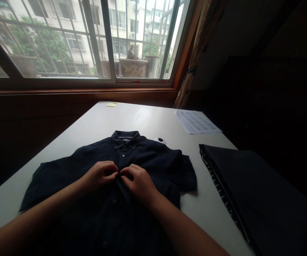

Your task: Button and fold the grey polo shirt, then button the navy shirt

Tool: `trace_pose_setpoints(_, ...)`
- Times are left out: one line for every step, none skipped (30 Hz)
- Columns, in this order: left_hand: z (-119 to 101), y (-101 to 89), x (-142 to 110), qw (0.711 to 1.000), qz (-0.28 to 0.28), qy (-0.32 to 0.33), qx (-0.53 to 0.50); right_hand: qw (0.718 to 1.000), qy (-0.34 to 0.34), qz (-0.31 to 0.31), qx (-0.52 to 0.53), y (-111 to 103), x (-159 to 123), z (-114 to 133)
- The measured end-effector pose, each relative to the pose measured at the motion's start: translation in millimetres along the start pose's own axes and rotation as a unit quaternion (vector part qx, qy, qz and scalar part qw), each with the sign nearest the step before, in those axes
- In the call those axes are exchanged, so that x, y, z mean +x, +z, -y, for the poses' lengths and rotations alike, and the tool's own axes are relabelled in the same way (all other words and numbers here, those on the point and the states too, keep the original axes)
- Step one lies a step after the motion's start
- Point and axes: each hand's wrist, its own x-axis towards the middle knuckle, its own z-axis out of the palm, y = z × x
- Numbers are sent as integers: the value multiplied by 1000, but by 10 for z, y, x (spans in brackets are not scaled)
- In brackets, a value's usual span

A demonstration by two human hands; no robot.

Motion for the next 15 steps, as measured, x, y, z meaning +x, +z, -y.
trace_pose_setpoints(-3,-2,2,1000,1,1,-1,1000,0,0,0,1,0,-2)
trace_pose_setpoints(-4,-4,2,1000,2,3,-3,1000,0,0,0,2,-1,-6)
trace_pose_setpoints(-2,-5,3,1000,2,6,-5,1000,0,-1,1,5,-3,-10)
trace_pose_setpoints(4,-6,2,1000,2,9,-6,1000,-1,-2,1,7,-4,-15)
trace_pose_setpoints(11,-6,1,1000,3,12,-6,1000,-2,-2,2,10,-5,-20)
trace_pose_setpoints(19,-6,1,1000,5,13,-7,1000,-2,-2,2,12,-6,-24)
trace_pose_setpoints(27,-6,1,1000,7,14,-9,1000,-3,-2,3,13,-6,-26)
trace_pose_setpoints(34,-6,1,1000,8,15,-11,1000,-3,0,3,13,-6,-27)
trace_pose_setpoints(39,-7,2,1000,9,16,-13,1000,-3,1,3,12,-5,-25)
trace_pose_setpoints(43,-9,3,1000,10,18,-16,1000,-3,2,3,10,-4,-21)
trace_pose_setpoints(47,-12,5,1000,11,20,-20,1000,-3,2,3,7,-3,-16)
trace_pose_setpoints(50,-15,5,999,12,23,-24,1000,-2,2,3,5,-2,-10)
trace_pose_setpoints(52,-19,6,999,13,24,-27,1000,-2,1,4,2,-1,-5)
trace_pose_setpoints(55,-22,5,999,13,25,-31,1000,-2,-1,5,0,-1,-1)
trace_pose_setpoints(56,-25,3,999,15,25,-35,1000,-3,-3,6,-1,-1,1)
